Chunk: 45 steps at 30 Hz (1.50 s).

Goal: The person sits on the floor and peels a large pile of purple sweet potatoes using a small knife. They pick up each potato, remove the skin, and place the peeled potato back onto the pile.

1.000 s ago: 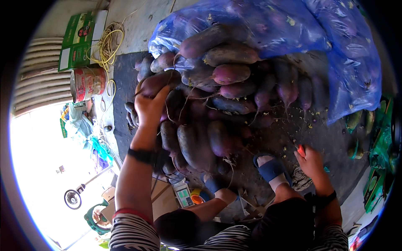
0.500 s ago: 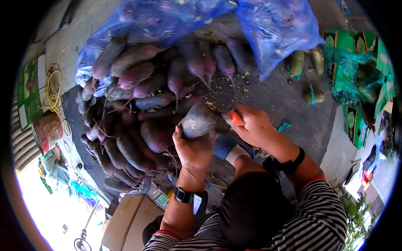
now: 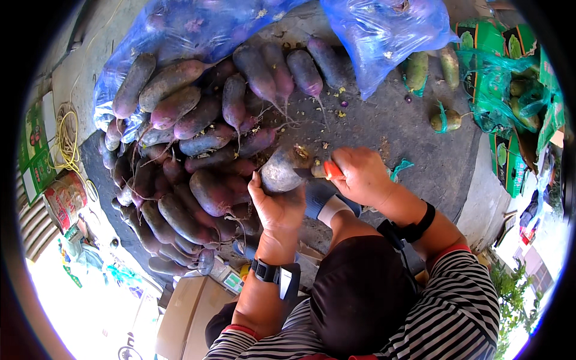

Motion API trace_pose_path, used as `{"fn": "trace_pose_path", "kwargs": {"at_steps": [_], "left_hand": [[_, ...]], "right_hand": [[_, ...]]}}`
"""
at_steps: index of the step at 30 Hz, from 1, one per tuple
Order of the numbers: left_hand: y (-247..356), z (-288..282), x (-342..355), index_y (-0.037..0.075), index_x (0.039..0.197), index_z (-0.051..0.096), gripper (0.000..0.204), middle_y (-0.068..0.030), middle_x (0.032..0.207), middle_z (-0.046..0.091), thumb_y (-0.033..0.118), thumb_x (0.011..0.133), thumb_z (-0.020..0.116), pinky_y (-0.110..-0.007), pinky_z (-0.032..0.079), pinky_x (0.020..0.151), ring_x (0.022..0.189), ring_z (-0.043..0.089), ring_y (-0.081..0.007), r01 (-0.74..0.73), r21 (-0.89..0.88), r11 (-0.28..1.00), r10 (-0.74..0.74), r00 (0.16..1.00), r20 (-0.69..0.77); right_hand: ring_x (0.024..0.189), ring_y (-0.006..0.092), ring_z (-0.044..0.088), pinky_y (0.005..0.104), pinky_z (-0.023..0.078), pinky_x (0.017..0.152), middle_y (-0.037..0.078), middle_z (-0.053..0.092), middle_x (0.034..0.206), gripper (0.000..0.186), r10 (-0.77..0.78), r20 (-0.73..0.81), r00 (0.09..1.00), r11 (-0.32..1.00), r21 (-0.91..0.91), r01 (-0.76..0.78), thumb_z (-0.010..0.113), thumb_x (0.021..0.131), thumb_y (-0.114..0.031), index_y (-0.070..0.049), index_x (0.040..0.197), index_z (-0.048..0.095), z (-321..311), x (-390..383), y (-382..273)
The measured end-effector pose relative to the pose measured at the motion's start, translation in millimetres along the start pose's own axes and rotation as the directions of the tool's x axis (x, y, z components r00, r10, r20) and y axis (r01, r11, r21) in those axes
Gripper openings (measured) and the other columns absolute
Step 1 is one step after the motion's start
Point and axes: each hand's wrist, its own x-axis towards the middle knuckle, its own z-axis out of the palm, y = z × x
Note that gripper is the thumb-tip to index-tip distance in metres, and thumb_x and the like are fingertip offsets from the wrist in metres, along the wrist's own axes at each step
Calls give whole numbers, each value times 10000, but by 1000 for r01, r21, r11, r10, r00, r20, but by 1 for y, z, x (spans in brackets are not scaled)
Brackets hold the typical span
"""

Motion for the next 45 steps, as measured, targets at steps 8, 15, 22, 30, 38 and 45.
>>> {"fn": "trace_pose_path", "kwargs": {"at_steps": [8,15,22,30,38,45], "left_hand": [[1,-2,-1,120,1301,604,594,-67,1282,660,561,904,599,-446,545,961,1178,628,-277,-5,17,1000,5,1000,-27],[-5,-11,-20,118,1302,601,602,-91,1290,651,562,896,590,-493,469,1048,1216,591,-309,42,84,996,-52,991,121],[8,2,-21,127,1236,647,574,-73,1217,688,571,872,640,-452,590,878,1095,668,-275,123,-39,992,-120,990,71],[8,-12,-20,141,1274,627,596,-60,1229,689,590,884,609,-432,603,848,1090,677,-255,114,17,993,-115,992,43],[2,-14,-27,102,1256,640,575,-85,1242,685,547,893,609,-429,555,969,1149,652,-272,158,59,986,-159,987,15],[20,-21,-15,133,1254,647,566,-68,1232,689,574,902,595,-399,587,862,1121,654,-262,177,-25,984,-176,983,43]], "right_hand": [[646,348,631,458,502,576,97,606,743,217,5,7,1000,1000,-29,-5,717,807,-206,-78,850,547,8,-1,2],[833,455,670,530,534,693,220,690,853,276,472,276,837,882,-161,-444,604,951,-309,-33,942,597,38,-1,43],[791,450,657,513,516,662,202,670,815,242,417,191,888,900,46,-433,664,908,-262,-33,961,606,42,-26,32],[679,342,641,438,514,606,92,620,759,163,-122,51,991,988,102,116,706,795,-153,-90,863,571,3,-4,-1],[713,413,635,515,495,629,159,619,740,209,354,109,929,925,-183,-332,693,854,-192,-59,915,544,33,-10,28],[688,396,638,479,507,613,133,618,733,207,117,20,993,979,168,-119,706,844,-201,-62,845,553,17,-13,2]]}}
